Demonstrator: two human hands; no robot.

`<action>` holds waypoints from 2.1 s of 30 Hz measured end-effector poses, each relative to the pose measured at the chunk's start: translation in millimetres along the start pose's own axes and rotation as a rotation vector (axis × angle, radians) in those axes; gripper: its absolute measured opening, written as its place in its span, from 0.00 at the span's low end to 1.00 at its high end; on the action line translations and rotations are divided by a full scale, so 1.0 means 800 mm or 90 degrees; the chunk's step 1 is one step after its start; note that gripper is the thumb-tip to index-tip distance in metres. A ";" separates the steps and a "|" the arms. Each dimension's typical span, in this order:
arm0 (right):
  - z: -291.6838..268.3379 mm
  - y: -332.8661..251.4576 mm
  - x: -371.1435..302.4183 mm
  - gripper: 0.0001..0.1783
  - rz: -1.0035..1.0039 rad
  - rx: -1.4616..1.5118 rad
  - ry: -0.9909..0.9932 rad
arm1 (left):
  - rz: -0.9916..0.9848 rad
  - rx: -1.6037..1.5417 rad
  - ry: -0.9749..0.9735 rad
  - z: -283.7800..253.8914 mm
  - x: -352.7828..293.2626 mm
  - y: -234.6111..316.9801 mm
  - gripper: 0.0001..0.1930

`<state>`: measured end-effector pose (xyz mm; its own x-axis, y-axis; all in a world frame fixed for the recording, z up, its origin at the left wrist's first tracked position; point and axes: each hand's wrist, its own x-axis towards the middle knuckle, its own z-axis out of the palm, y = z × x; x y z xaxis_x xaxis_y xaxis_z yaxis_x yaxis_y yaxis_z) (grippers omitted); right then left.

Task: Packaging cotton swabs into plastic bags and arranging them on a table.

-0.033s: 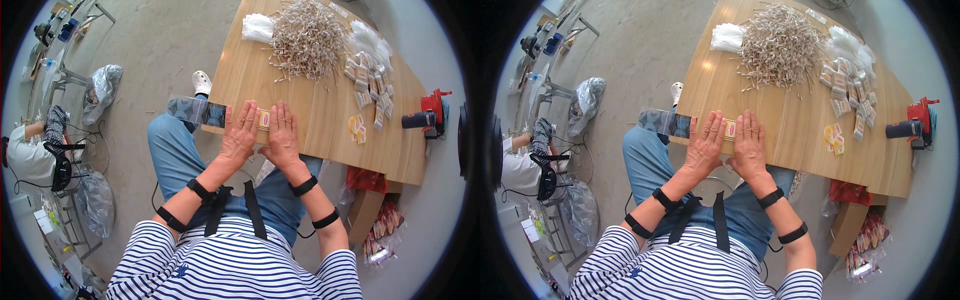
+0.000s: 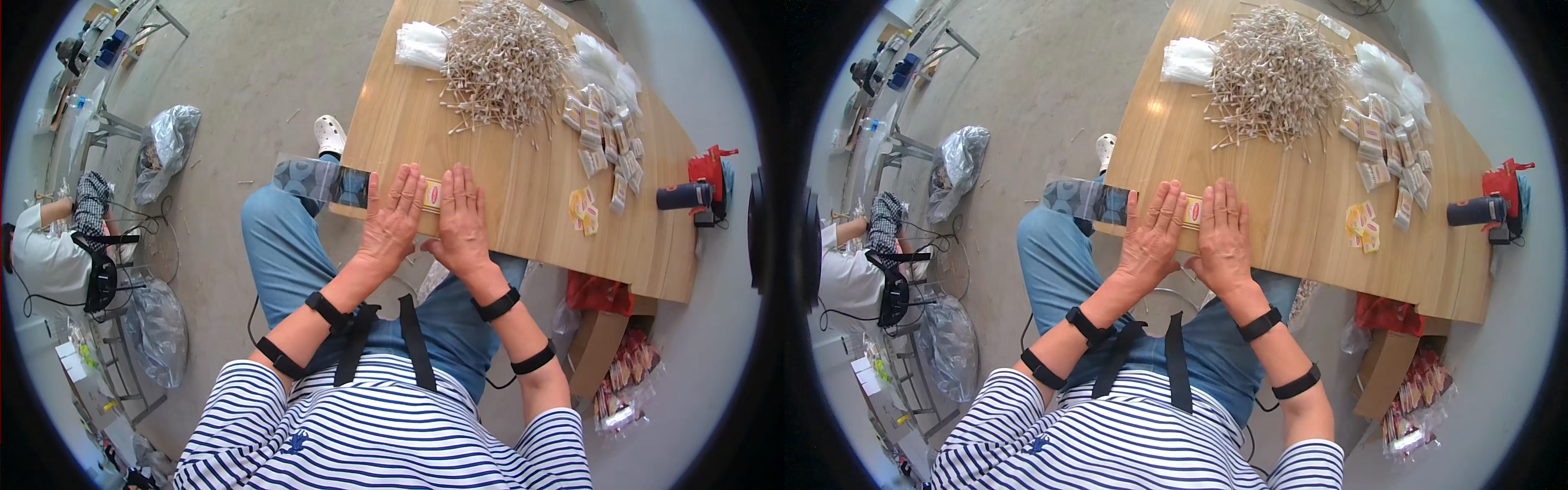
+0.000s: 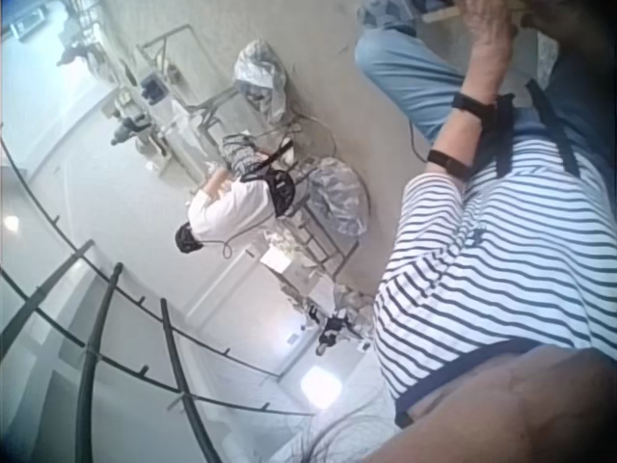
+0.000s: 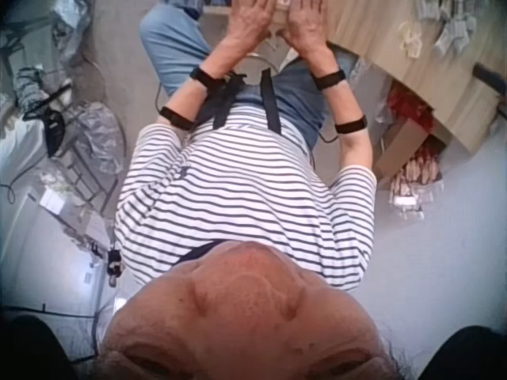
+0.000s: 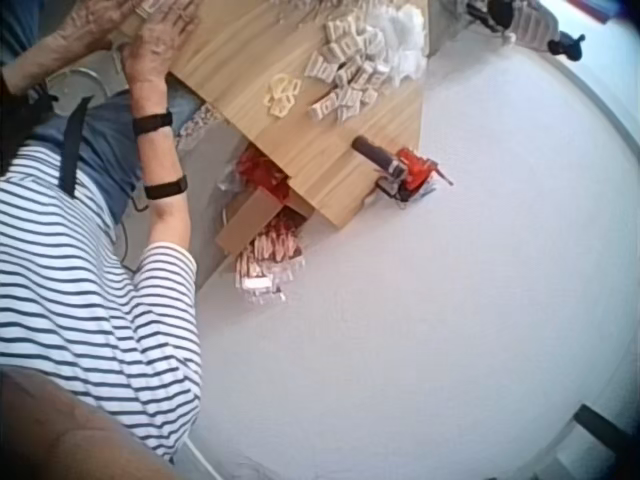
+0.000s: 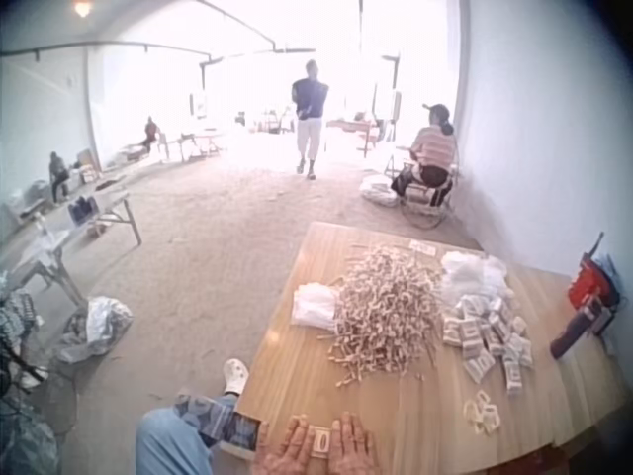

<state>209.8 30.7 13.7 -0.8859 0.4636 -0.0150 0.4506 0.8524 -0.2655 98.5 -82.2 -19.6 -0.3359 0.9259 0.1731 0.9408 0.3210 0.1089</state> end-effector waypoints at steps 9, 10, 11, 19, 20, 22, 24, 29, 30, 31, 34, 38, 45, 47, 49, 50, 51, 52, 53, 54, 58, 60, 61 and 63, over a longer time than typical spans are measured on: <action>0.030 -0.006 -0.001 0.69 -0.043 -0.035 0.022 | -0.009 -0.045 -0.023 -0.006 -0.002 -0.005 0.67; 0.031 -0.005 -0.001 0.69 -0.045 -0.046 0.030 | -0.030 -0.076 -0.040 -0.010 -0.001 -0.005 0.68; 0.029 -0.007 0.000 0.69 -0.047 -0.045 0.029 | -0.032 -0.075 -0.041 -0.014 -0.001 -0.008 0.68; 0.022 -0.016 0.003 0.70 -0.027 -0.019 0.013 | -0.051 0.004 -0.080 -0.012 0.002 -0.017 0.70; 0.024 -0.016 0.003 0.70 -0.028 -0.019 0.013 | -0.051 0.005 -0.079 -0.013 0.002 -0.016 0.70; 0.029 -0.017 0.005 0.71 -0.039 -0.023 0.027 | -0.050 0.004 -0.096 -0.019 0.002 -0.018 0.70; 0.028 -0.018 0.006 0.69 -0.043 -0.017 0.020 | -0.055 -0.006 -0.099 -0.016 0.001 -0.019 0.69; 0.020 -0.012 0.003 0.67 -0.044 -0.007 0.004 | -0.044 -0.062 -0.057 -0.055 -0.012 -0.039 0.63; 0.018 -0.013 0.003 0.69 -0.040 -0.010 -0.001 | -0.091 -0.116 0.030 -0.058 -0.021 -0.056 0.57; 0.017 -0.014 0.003 0.71 -0.035 -0.013 -0.005 | -0.136 -0.170 0.117 -0.059 -0.027 -0.070 0.51; 0.017 -0.014 0.002 0.69 -0.043 -0.008 0.009 | -0.245 -0.242 0.193 -0.044 -0.030 -0.106 0.41; 0.019 -0.016 0.003 0.70 -0.062 -0.015 0.013 | -0.309 -0.383 0.239 -0.019 -0.023 -0.133 0.27; 0.014 -0.020 0.003 0.73 -0.048 -0.009 -0.007 | -0.486 -0.830 0.180 -0.007 -0.015 -0.172 0.16; 0.015 -0.021 0.003 0.74 -0.049 -0.008 -0.010 | -0.492 -0.850 0.124 -0.014 -0.014 -0.175 0.15; 0.018 -0.026 0.005 0.75 -0.044 -0.013 0.002 | -0.483 -0.820 0.111 -0.024 -0.011 -0.169 0.15; 0.018 -0.029 0.006 0.75 -0.045 -0.015 -0.001 | -0.472 -0.787 0.100 -0.028 -0.010 -0.166 0.15; 0.018 -0.033 0.007 0.75 -0.038 -0.020 -0.002 | -0.475 -0.790 0.100 -0.027 -0.011 -0.167 0.15; 0.018 -0.037 0.008 0.74 -0.030 -0.024 -0.003 | -0.466 -0.797 0.094 -0.026 -0.010 -0.168 0.15; 0.019 -0.040 0.009 0.74 -0.030 -0.026 -0.006 | -0.458 -0.804 0.087 -0.025 -0.010 -0.168 0.15; 0.020 -0.043 0.012 0.74 -0.043 -0.019 -0.005 | -0.459 -0.807 0.086 -0.023 -0.010 -0.170 0.15; 0.028 -0.059 0.022 0.74 -0.080 0.012 -0.001 | -0.480 -0.943 0.076 -0.013 -0.012 -0.180 0.15; 0.030 -0.068 0.027 0.73 -0.090 0.014 -0.013 | -0.487 -1.001 0.071 -0.010 -0.013 -0.184 0.14; 0.030 -0.072 0.030 0.73 -0.098 0.016 -0.023 | -0.492 -1.022 0.065 -0.009 -0.014 -0.185 0.14; 0.032 -0.083 0.037 0.72 -0.104 0.026 -0.027 | -0.498 -1.044 0.060 -0.007 -0.015 -0.188 0.14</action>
<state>150.8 -18.7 5.9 -0.9514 0.3079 -0.0086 0.2955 0.9046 -0.3072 -38.9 -142.6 -32.6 -0.6844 0.6432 -0.3434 -0.3902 0.0747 0.9177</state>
